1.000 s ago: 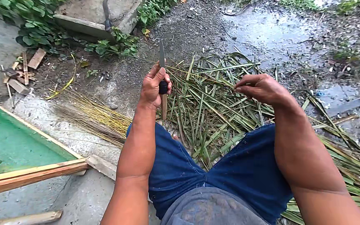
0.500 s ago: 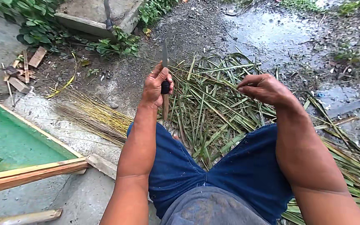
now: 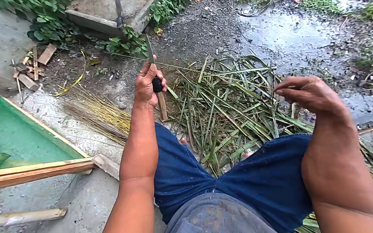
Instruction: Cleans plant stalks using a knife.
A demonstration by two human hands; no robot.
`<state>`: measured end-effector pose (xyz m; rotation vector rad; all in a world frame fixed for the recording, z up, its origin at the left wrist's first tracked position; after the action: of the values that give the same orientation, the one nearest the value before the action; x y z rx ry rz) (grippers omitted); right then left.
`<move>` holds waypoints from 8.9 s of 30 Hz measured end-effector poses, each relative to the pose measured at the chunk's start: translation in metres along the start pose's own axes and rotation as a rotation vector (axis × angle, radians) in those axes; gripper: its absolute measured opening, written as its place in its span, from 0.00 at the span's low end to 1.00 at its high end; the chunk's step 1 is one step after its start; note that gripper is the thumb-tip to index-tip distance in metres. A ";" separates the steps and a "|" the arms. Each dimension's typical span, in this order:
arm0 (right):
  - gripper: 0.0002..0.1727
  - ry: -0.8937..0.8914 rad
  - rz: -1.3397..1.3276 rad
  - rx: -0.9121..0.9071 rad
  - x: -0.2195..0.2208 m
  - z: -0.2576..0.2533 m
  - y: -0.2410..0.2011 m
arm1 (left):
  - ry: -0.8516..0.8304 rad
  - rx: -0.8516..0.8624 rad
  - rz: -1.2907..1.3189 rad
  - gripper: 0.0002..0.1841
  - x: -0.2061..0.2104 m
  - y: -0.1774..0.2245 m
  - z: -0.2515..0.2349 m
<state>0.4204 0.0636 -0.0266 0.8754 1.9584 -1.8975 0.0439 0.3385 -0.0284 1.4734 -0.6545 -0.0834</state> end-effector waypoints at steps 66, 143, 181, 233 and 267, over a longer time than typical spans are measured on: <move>0.14 -0.236 -0.144 -0.078 0.072 -0.040 -0.043 | -0.205 -0.082 0.085 0.17 0.054 -0.031 0.014; 0.10 -0.108 -0.142 -0.082 0.091 -0.046 -0.053 | -0.402 -0.382 -0.096 0.19 0.112 -0.064 0.043; 0.09 -0.145 -0.110 0.044 0.092 -0.050 -0.047 | -0.207 -0.250 0.017 0.18 0.087 -0.050 0.027; 0.05 -0.021 -0.056 -0.037 0.080 -0.041 -0.041 | -0.147 -0.179 0.065 0.20 0.054 -0.029 0.004; 0.09 -0.112 -0.063 -0.042 0.085 -0.040 -0.042 | -0.242 -0.276 -0.018 0.18 0.086 -0.056 0.017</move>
<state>0.3377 0.1242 -0.0382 0.6880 1.9730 -1.8887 0.1260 0.2785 -0.0511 1.2125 -0.7911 -0.3569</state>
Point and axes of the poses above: each hand's wrist, its own z-axis away from the middle knuckle, its own x-axis out of the palm, y = z × x, the point moved 1 cm from there along -z, towards the middle knuckle, and after that the axes turned 1 degree about -x, right-handed, at the moved point
